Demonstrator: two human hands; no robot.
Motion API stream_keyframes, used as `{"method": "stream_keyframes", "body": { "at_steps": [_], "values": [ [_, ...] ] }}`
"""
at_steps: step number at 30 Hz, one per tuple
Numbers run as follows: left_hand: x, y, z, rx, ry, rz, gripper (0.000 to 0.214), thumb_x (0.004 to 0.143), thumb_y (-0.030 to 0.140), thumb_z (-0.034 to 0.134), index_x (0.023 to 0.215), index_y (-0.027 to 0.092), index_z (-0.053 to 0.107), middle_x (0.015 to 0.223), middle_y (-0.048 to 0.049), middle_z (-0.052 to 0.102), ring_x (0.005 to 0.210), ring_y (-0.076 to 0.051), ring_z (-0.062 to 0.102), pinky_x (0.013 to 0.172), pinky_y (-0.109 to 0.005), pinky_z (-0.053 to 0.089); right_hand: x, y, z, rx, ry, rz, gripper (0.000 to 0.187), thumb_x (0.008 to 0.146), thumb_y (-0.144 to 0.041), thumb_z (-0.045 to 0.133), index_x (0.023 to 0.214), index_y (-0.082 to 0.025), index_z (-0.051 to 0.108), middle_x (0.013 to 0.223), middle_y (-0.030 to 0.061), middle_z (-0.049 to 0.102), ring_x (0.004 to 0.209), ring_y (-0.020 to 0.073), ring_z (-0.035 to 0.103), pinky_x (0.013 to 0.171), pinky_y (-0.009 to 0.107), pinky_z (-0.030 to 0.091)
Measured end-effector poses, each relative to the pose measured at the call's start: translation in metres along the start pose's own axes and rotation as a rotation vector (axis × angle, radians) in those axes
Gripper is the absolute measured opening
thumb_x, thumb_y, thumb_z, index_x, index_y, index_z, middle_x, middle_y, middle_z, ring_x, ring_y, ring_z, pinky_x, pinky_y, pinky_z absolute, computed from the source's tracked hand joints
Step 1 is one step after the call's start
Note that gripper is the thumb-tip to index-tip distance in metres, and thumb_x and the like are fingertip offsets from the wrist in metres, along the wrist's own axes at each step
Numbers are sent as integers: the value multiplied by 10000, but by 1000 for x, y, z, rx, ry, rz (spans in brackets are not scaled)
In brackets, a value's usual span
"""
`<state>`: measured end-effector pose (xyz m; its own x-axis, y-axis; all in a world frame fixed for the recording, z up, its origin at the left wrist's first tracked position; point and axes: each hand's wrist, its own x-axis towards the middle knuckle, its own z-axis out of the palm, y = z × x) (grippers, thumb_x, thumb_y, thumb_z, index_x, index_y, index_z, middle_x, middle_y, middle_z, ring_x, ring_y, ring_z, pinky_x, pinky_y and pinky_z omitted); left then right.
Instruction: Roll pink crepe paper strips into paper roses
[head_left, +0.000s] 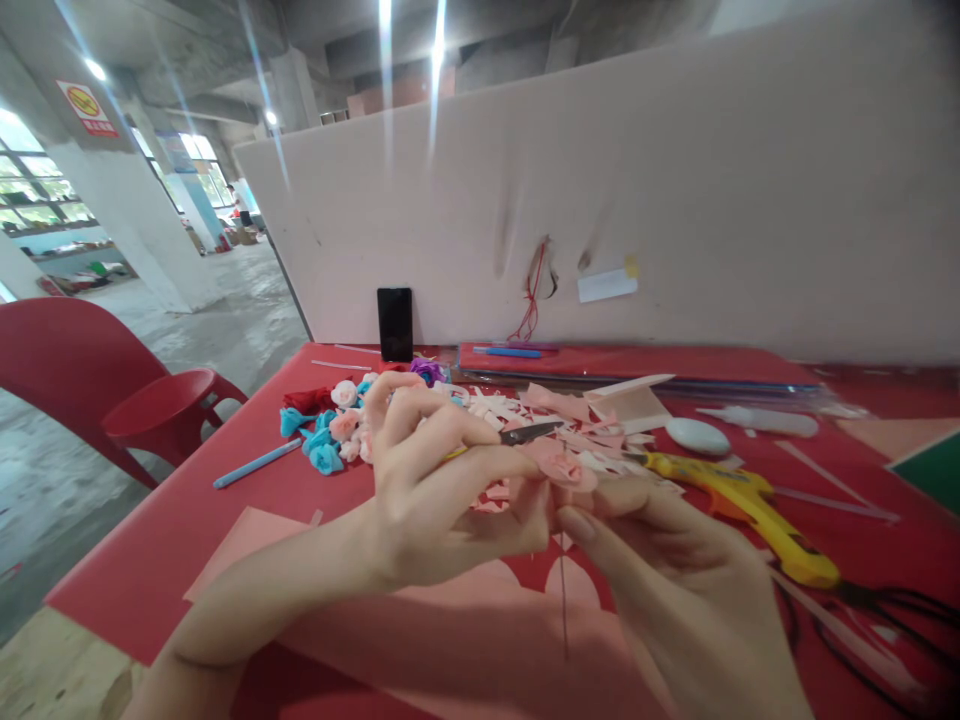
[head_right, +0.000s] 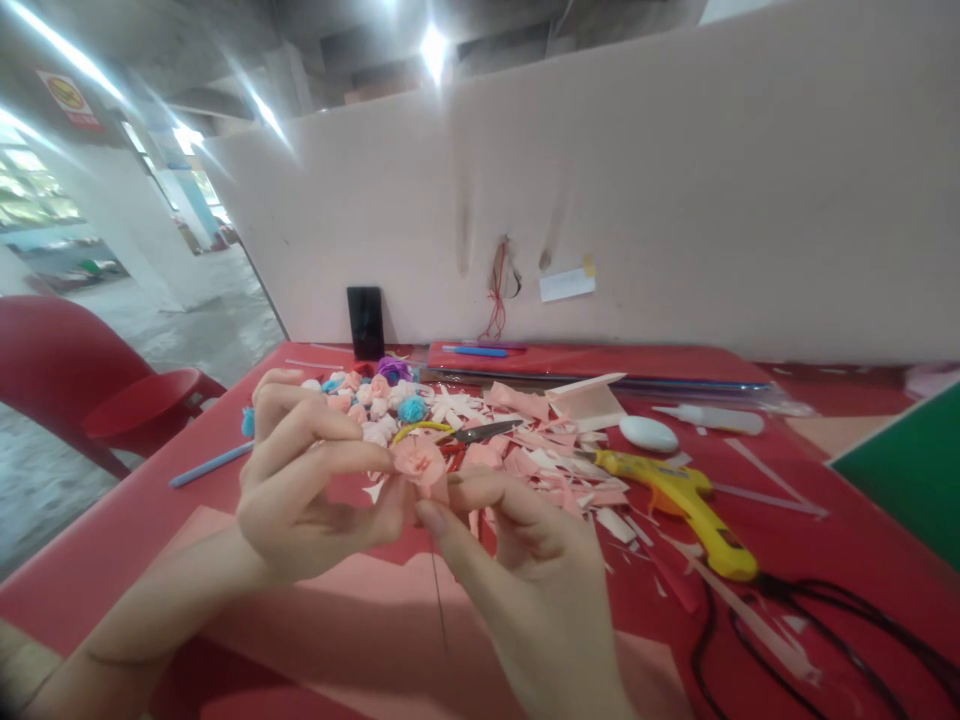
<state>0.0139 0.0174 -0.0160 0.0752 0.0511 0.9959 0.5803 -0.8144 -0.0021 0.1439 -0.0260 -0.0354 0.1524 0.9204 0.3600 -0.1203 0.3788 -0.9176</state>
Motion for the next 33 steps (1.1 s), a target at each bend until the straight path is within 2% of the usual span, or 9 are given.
{"method": "stream_keyframes", "body": {
  "at_steps": [3, 10, 16, 23, 29, 33],
  "values": [
    [0, 0, -1, -8, -3, 4, 127, 613, 107, 597, 563, 201, 528, 477, 39, 468, 571, -130, 377, 646, -337, 330, 0, 0, 1, 3, -8, -18, 138, 622, -164, 734, 582, -268, 653, 561, -54, 657, 528, 105, 609, 514, 172, 510],
    [3, -1, -5, -25, -80, -2, 181, 605, 99, 606, 533, 180, 462, 482, 42, 472, 572, -118, 366, 618, -321, 332, -2, 2, -2, 30, -42, 39, 119, 650, -182, 729, 610, -272, 662, 593, -54, 658, 554, 97, 602, 533, 166, 511],
    [4, 1, -5, -36, -62, -29, 118, 641, 106, 583, 627, 198, 511, 491, 44, 497, 549, -121, 389, 613, -325, 345, -3, 5, -2, 29, -53, 54, 113, 666, -193, 725, 623, -276, 661, 610, -56, 651, 582, 99, 594, 562, 167, 503],
    [6, 0, -8, -30, -107, -19, 126, 656, 118, 602, 646, 210, 516, 499, 46, 523, 548, -127, 418, 601, -324, 354, -2, 3, -1, 25, -69, 36, 135, 678, -167, 710, 618, -279, 663, 607, -63, 664, 590, 95, 613, 583, 168, 513],
    [4, -2, -5, -46, -57, -14, 106, 678, 152, 578, 649, 199, 487, 508, 48, 505, 520, -116, 402, 585, -326, 326, -2, 4, -1, 11, -39, 8, 141, 671, -160, 707, 606, -277, 665, 599, -55, 675, 572, 105, 624, 561, 172, 520],
    [1, -3, -1, -25, -25, 10, 125, 681, 284, 597, 719, 208, 506, 570, 25, 541, 574, -142, 444, 611, -354, 333, -3, 4, -1, 12, -36, 5, 154, 643, -137, 717, 614, -281, 671, 606, -55, 678, 574, 114, 638, 568, 176, 530]
  ]
}}
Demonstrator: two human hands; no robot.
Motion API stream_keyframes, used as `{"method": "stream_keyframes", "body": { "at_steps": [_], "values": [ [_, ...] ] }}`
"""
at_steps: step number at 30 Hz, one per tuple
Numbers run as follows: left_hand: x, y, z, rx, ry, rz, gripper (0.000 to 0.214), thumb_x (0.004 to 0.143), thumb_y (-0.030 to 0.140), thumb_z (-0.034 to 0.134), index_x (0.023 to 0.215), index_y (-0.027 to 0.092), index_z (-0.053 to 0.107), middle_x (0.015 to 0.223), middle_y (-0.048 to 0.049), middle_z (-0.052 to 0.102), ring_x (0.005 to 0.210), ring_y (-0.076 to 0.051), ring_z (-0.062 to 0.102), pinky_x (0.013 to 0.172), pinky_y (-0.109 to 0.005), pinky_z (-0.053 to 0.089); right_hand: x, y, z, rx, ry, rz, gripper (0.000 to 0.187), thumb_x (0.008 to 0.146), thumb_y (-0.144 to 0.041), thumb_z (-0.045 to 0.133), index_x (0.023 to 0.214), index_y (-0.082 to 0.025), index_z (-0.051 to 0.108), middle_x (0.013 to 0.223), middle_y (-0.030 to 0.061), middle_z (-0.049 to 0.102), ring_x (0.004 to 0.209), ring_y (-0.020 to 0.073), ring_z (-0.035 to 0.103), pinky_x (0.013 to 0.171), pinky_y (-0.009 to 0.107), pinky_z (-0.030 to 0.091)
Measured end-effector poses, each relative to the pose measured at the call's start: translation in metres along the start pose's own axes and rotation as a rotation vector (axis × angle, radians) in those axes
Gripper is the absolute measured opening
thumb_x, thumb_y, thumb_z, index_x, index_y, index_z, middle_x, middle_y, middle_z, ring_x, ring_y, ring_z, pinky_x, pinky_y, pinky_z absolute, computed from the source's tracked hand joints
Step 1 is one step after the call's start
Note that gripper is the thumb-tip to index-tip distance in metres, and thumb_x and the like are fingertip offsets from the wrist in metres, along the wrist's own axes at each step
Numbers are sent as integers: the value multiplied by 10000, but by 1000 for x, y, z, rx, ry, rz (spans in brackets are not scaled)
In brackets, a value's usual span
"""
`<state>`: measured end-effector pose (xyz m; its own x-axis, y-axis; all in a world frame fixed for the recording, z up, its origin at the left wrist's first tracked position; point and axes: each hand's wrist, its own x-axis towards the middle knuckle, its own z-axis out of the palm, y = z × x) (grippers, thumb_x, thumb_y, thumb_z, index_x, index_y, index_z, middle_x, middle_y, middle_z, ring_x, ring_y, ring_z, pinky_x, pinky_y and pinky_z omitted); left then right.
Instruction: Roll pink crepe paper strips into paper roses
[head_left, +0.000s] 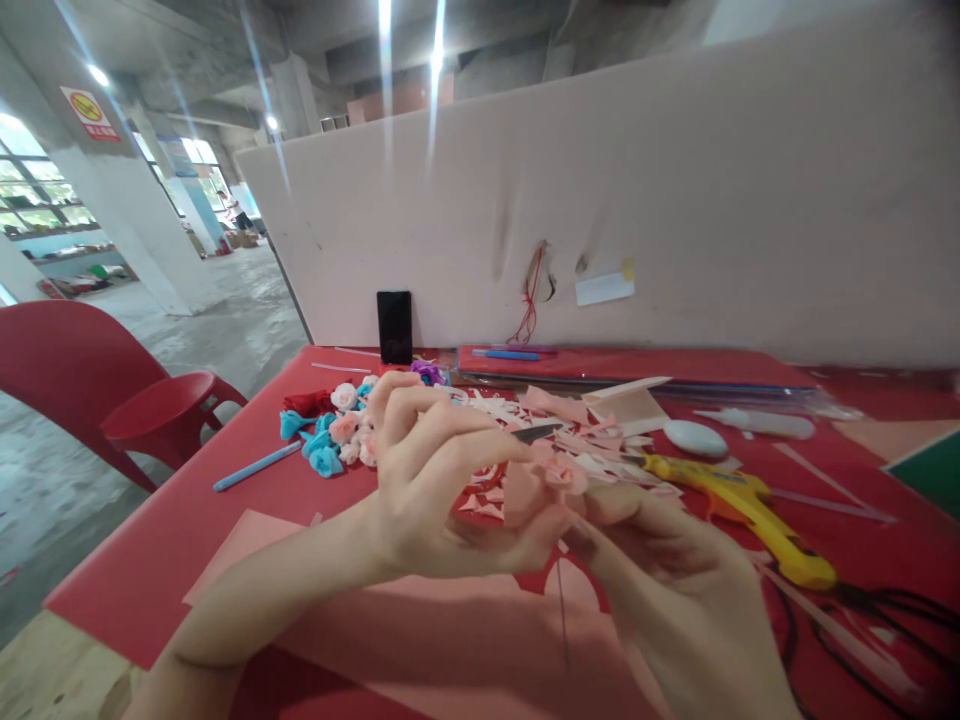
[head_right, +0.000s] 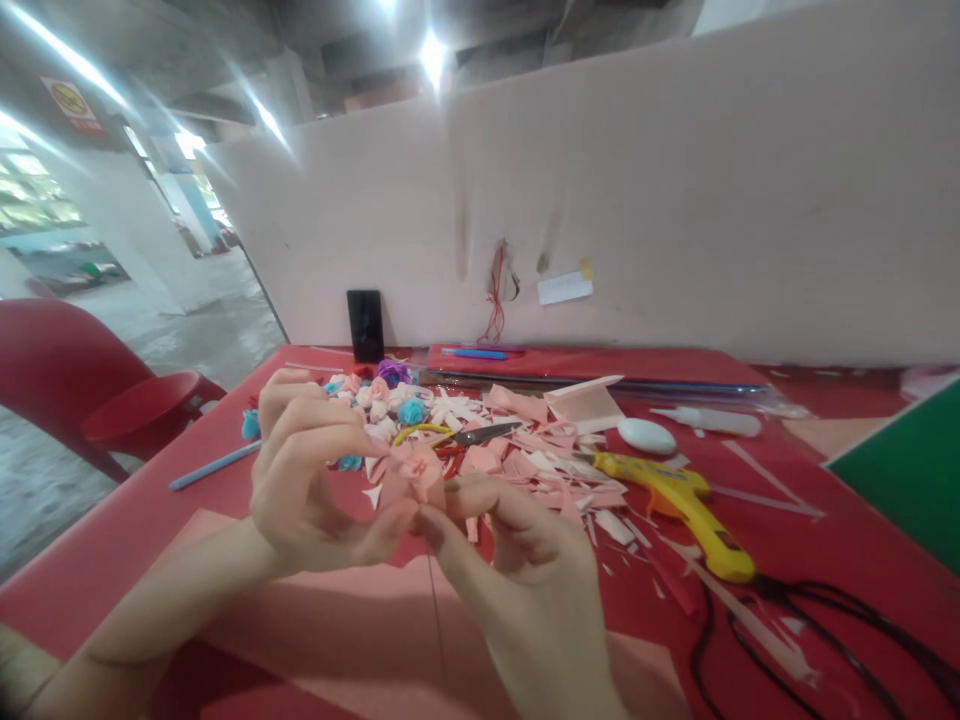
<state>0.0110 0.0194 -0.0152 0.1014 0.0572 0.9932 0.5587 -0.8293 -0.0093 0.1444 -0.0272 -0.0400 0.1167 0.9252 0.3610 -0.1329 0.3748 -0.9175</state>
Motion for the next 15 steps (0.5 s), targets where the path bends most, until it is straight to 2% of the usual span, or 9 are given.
{"method": "stream_keyframes", "body": {
  "at_steps": [3, 7, 11, 15],
  "values": [
    [-1, -3, 1, -7, 7, 27, 186, 683, 356, 620, 731, 214, 511, 579, 19, 556, 587, -150, 454, 635, -368, 335, -2, -1, 0, -40, -28, 4, 155, 625, -135, 722, 587, -272, 659, 594, -49, 675, 573, 138, 651, 572, 206, 546],
    [0, -6, 0, 34, 34, 105, 149, 714, 311, 617, 687, 219, 504, 549, 23, 561, 604, -155, 449, 684, -377, 349, -3, -1, 1, -99, -9, -14, 147, 620, -159, 714, 548, -248, 621, 581, -32, 674, 563, 170, 658, 552, 244, 565],
    [0, -7, -1, 67, 30, 131, 154, 717, 284, 612, 638, 228, 491, 515, 36, 555, 596, -156, 432, 742, -394, 353, -3, 0, 2, -102, 4, -12, 164, 643, -129, 686, 575, -266, 627, 613, -48, 685, 586, 149, 659, 568, 209, 555],
    [-1, -5, -1, 91, 14, 119, 150, 692, 358, 599, 679, 235, 514, 535, 30, 567, 599, -166, 445, 779, -413, 354, -1, 0, 1, -125, -46, -51, 152, 662, -145, 673, 589, -270, 628, 593, -63, 681, 571, 134, 646, 567, 204, 543]
  ]
}}
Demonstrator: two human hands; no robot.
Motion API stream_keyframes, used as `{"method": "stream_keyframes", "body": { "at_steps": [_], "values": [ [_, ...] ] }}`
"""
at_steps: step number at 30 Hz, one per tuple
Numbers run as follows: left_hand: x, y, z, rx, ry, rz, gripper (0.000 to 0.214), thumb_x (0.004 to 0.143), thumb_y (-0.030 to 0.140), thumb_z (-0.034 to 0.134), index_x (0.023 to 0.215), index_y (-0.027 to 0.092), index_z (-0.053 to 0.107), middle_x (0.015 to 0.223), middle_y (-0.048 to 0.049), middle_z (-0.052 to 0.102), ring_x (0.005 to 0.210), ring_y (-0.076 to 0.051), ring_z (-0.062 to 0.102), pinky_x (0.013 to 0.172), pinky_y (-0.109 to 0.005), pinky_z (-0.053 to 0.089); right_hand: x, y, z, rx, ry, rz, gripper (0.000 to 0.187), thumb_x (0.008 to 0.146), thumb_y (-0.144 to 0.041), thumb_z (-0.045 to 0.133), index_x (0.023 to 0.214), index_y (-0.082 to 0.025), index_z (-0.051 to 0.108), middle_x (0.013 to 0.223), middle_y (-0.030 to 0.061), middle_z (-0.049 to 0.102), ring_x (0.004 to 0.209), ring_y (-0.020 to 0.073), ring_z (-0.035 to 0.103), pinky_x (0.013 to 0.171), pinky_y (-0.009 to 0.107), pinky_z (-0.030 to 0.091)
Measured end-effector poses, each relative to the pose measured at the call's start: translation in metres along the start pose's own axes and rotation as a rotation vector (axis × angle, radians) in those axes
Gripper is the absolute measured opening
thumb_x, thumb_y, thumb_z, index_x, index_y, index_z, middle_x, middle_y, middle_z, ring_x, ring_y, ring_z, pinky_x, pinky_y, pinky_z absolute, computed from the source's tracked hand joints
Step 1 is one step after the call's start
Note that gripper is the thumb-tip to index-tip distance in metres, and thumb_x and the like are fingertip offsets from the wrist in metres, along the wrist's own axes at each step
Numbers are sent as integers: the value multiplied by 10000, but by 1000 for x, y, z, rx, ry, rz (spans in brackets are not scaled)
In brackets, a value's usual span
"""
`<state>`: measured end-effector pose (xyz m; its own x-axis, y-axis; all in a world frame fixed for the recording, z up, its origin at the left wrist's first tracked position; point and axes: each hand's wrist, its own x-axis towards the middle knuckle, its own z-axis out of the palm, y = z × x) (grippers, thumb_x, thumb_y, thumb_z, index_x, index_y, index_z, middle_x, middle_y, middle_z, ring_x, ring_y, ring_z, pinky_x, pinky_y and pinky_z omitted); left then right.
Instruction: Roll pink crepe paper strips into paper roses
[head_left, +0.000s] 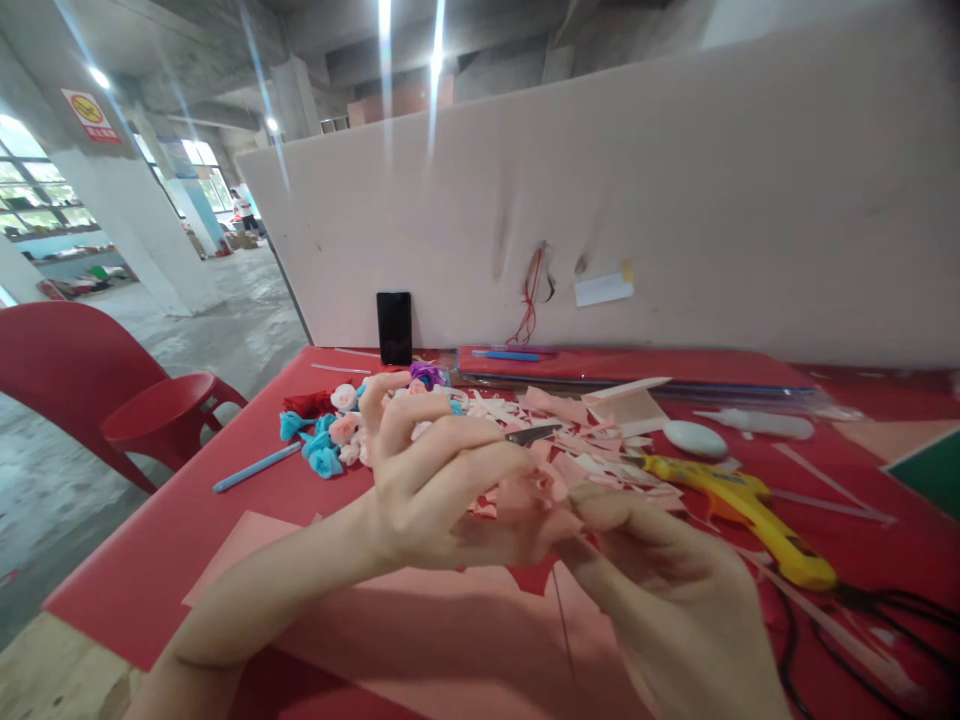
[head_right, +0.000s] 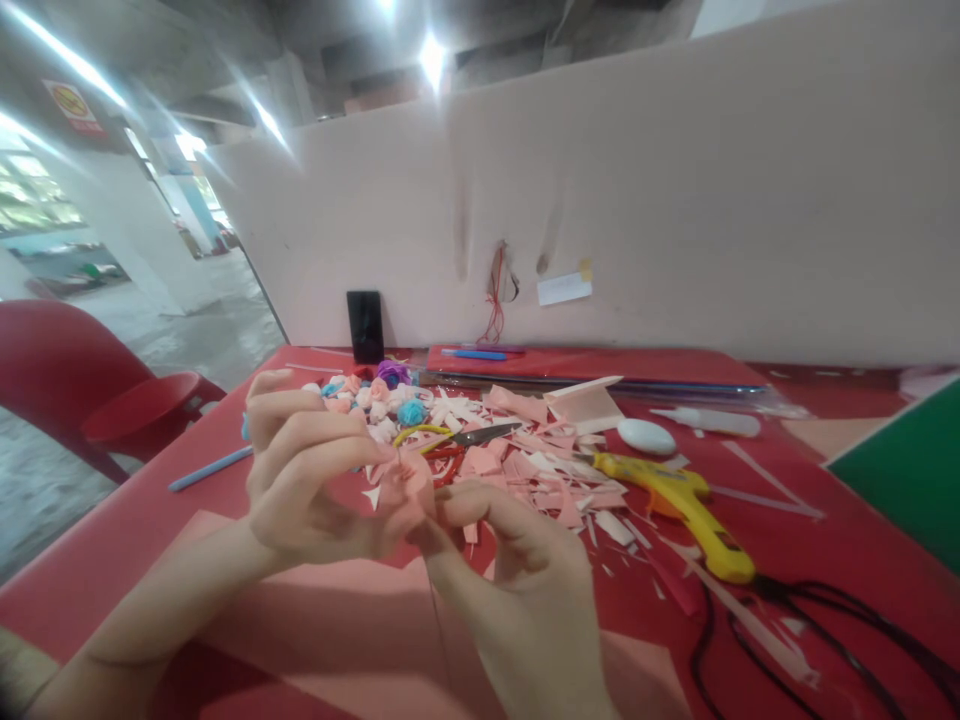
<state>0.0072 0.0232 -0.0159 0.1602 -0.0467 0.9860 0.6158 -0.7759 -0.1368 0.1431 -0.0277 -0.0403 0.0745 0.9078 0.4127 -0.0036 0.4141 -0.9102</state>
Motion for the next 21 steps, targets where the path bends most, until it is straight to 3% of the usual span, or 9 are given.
{"method": "stream_keyframes", "body": {
  "at_steps": [8, 11, 13, 17, 21],
  "values": [
    [-1, 1, -1, -53, -30, -28, 126, 705, 316, 601, 756, 219, 539, 587, 18, 590, 626, -163, 470, 777, -395, 374, -1, -7, 2, -176, 73, -140, 149, 670, -164, 672, 581, -265, 607, 585, -42, 649, 516, 144, 592, 507, 256, 517],
    [0, 3, -2, -221, -74, -174, 273, 815, 461, 469, 828, 199, 546, 706, -32, 611, 675, -171, 520, 715, -373, 395, 2, -8, 1, -142, 90, -107, 133, 657, -171, 690, 601, -284, 646, 593, -51, 679, 535, 147, 627, 511, 243, 527],
    [0, 4, -3, -364, -174, -314, 303, 862, 451, 424, 909, 176, 542, 802, -64, 616, 742, -169, 549, 705, -346, 417, 5, -8, -2, -105, 152, -54, 107, 654, -206, 705, 617, -298, 666, 598, -54, 687, 549, 145, 638, 527, 238, 534],
    [-2, 7, -5, -606, -358, -606, 225, 863, 382, 497, 933, 172, 539, 858, -67, 612, 796, -152, 571, 699, -283, 469, 9, -6, -7, -29, 216, 9, 63, 640, -284, 735, 617, -289, 676, 615, -42, 687, 591, 149, 645, 566, 249, 540],
    [-5, 12, -2, -736, -383, -680, 189, 824, 353, 574, 820, 164, 563, 775, -51, 618, 730, -144, 576, 648, -269, 476, 9, -4, -7, 6, 187, 7, 71, 631, -259, 741, 618, -291, 679, 588, -55, 674, 558, 125, 623, 542, 222, 523]
  ]
}}
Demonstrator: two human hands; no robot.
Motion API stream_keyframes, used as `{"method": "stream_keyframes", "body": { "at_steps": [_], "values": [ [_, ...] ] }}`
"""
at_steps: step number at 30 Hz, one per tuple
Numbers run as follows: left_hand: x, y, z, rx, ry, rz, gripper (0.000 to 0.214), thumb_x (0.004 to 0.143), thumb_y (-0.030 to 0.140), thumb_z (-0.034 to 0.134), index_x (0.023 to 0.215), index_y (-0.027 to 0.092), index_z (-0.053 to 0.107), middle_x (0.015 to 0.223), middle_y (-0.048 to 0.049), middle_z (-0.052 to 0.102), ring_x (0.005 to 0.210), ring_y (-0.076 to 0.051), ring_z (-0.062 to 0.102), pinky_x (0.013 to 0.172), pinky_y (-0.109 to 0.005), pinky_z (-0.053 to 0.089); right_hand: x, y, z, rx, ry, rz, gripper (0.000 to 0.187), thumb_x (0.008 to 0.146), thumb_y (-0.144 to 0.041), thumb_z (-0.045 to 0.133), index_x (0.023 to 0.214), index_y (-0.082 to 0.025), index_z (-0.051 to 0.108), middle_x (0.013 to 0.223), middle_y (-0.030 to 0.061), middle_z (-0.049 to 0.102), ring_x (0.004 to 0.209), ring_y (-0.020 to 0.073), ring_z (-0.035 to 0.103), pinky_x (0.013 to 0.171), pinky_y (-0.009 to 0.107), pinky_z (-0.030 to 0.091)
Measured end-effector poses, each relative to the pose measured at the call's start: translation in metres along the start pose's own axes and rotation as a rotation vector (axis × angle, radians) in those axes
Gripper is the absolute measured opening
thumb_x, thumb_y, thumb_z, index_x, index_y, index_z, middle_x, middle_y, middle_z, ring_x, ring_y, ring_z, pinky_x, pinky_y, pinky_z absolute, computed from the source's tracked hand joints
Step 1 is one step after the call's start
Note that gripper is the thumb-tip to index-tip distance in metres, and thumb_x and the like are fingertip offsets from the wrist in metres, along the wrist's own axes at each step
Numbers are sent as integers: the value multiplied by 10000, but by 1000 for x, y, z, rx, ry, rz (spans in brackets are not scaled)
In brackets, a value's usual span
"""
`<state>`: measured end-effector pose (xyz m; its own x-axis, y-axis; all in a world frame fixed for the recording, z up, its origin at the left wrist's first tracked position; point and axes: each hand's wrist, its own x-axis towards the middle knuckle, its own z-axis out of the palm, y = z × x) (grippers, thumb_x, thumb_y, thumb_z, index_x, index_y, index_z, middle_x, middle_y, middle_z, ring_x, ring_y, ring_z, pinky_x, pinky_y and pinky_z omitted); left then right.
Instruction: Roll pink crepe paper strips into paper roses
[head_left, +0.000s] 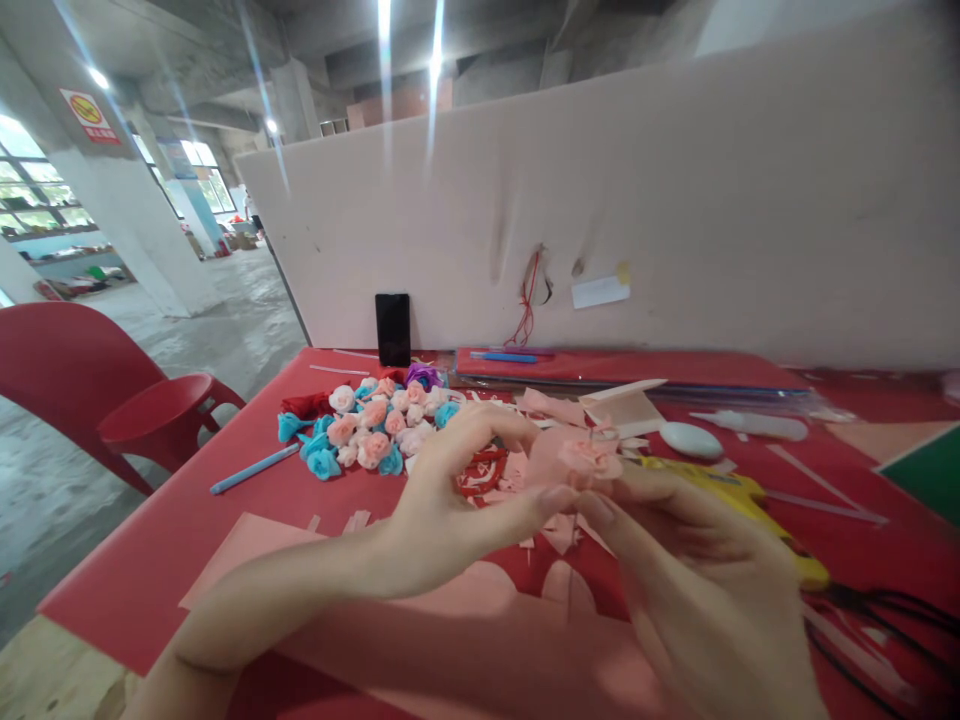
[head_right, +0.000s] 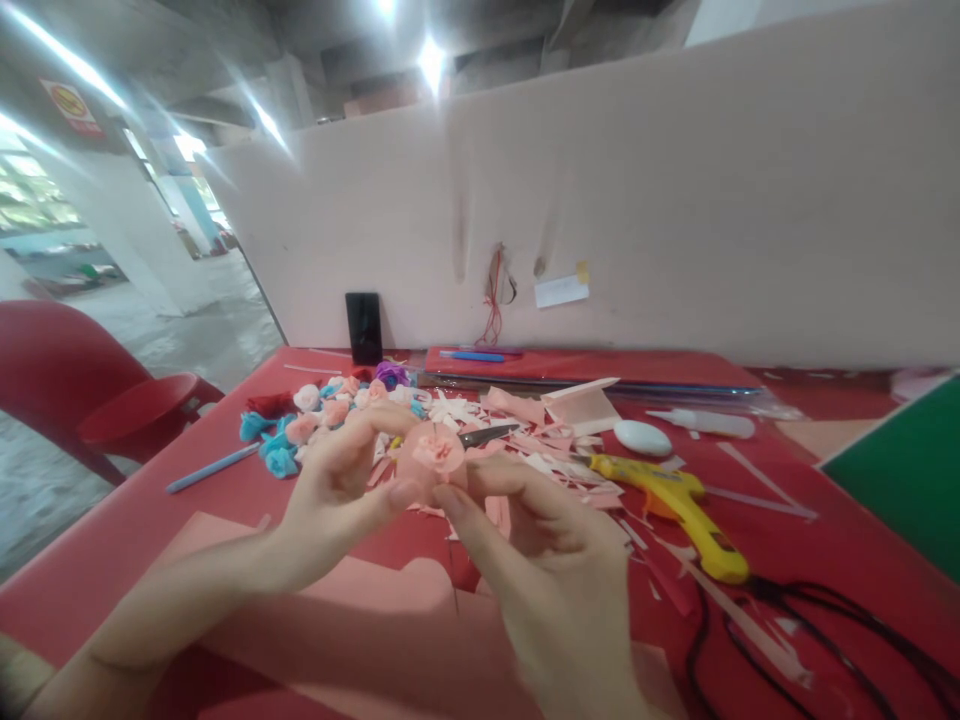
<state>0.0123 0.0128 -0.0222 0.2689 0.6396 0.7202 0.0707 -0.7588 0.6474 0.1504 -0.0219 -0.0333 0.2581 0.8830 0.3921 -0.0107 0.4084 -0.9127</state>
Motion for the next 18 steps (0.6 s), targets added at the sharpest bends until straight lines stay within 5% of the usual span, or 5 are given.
{"method": "stream_keyframes", "body": {
  "at_steps": [9, 18],
  "values": [
    [-2, 2, 4, -69, 42, 3, 172, 806, 194, 602, 637, 168, 628, 643, -15, 629, 654, -122, 567, 642, -280, 462, -3, 1, 3, 11, -38, -11, 78, 639, -261, 727, 596, -297, 673, 563, -37, 663, 537, 153, 601, 517, 251, 512],
    [-1, 3, 3, -135, 31, -26, 117, 795, 137, 591, 692, 175, 630, 632, -10, 621, 669, -125, 566, 652, -280, 482, -4, 0, 3, 12, -60, -13, 109, 648, -246, 719, 598, -332, 674, 567, -41, 642, 549, 159, 581, 530, 259, 504]
  ]
}}
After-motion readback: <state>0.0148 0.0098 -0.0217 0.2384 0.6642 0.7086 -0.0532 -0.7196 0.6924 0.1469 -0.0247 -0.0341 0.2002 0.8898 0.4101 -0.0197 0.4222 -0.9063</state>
